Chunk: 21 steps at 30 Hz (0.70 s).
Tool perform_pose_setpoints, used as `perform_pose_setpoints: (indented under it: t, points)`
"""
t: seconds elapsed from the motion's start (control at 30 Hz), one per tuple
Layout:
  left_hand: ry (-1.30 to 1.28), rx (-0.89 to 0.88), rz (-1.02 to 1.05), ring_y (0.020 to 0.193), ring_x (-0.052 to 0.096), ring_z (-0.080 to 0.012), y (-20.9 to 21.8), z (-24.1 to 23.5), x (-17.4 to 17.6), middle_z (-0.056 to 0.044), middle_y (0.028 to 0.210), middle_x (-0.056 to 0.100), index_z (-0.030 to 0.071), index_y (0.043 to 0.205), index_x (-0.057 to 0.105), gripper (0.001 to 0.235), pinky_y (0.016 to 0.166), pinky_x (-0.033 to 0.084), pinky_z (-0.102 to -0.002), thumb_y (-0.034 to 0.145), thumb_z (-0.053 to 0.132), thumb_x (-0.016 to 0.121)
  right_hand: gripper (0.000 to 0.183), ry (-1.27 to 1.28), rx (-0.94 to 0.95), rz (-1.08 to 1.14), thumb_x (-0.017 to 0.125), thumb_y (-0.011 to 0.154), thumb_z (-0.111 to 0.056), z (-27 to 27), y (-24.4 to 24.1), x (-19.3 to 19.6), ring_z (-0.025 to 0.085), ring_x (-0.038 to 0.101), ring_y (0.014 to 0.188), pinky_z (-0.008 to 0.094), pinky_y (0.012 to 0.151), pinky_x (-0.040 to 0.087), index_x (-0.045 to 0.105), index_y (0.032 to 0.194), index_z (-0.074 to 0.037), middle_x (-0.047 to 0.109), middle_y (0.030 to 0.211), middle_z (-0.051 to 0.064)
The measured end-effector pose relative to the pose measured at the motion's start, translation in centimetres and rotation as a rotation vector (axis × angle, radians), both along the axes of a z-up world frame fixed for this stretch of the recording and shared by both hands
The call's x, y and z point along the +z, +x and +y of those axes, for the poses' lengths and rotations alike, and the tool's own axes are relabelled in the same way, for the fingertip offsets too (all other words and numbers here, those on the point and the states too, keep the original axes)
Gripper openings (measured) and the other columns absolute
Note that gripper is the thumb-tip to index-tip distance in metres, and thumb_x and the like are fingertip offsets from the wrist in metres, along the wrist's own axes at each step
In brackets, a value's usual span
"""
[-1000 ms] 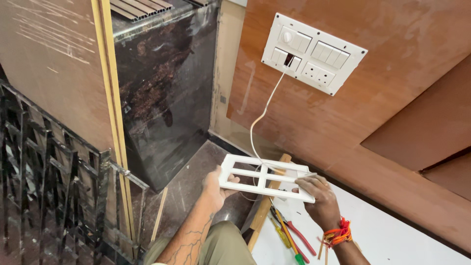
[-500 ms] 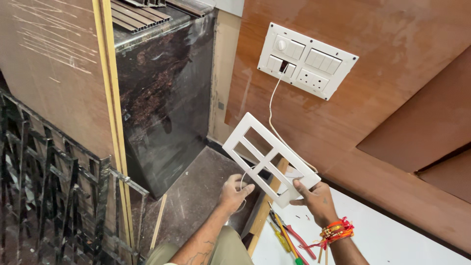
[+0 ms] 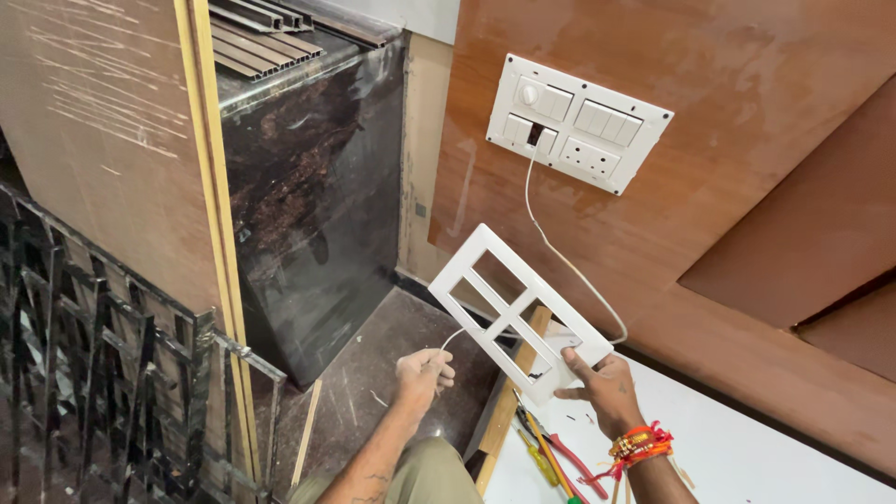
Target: The person places a plastic switchboard frame over a wall-mounted electrical panel, coils a white wire, and then uses a pair of pliers and a screwdriver to work on an electrical component while seated.
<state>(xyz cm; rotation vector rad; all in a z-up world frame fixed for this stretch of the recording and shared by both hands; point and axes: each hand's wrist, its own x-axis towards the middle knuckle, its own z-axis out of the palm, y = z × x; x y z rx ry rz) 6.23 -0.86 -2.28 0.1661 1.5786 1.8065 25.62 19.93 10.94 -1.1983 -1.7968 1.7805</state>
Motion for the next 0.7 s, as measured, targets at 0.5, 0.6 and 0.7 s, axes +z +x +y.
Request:
perform_pose_setpoints:
  t: [0.5, 0.6, 0.7]
  points:
    - [-1.301, 0.016, 0.808, 0.107, 0.067, -0.0355, -6.0, -11.7, -7.4, -0.019, 0.108, 0.071, 0.007, 0.110, 0.075, 0.066, 0.094, 0.054, -0.048, 0.060, 0.048, 0.090, 0.015, 0.858, -0.071, 0.083, 0.074, 0.091, -0.014, -0.6, -1.6, 3.1, 0.008, 0.066, 0.069, 0.026, 0.066, 0.053, 0.077, 0.102, -0.005, 0.075, 0.076, 0.005]
    - [-0.664, 0.087, 0.781, 0.113, 0.066, -0.0334, -7.2, -6.5, -7.5, -0.016, 0.115, 0.073, 0.007, 0.105, 0.077, 0.049, 0.100, 0.052, -0.043, 0.071, 0.042, 0.084, 0.014, 0.853, -0.091, 0.077, 0.073, 0.091, -0.014, -0.3, -3.2, 3.3, 0.011, 0.063, 0.069, 0.028, 0.066, 0.053, 0.076, 0.101, -0.005, 0.074, 0.076, 0.006]
    - [-0.384, 0.067, 0.742, 0.094, 0.076, -0.0281, -7.9, -1.4, -5.1, -0.015, 0.099, 0.078, 0.006, 0.099, 0.078, 0.034, 0.087, 0.058, -0.038, 0.075, 0.029, 0.081, 0.020, 0.815, -0.138, -0.138, 0.075, 0.091, -0.022, 1.3, -5.0, 3.9, 0.020, 0.066, 0.066, 0.034, 0.066, 0.053, 0.078, 0.104, -0.007, 0.073, 0.072, 0.012]
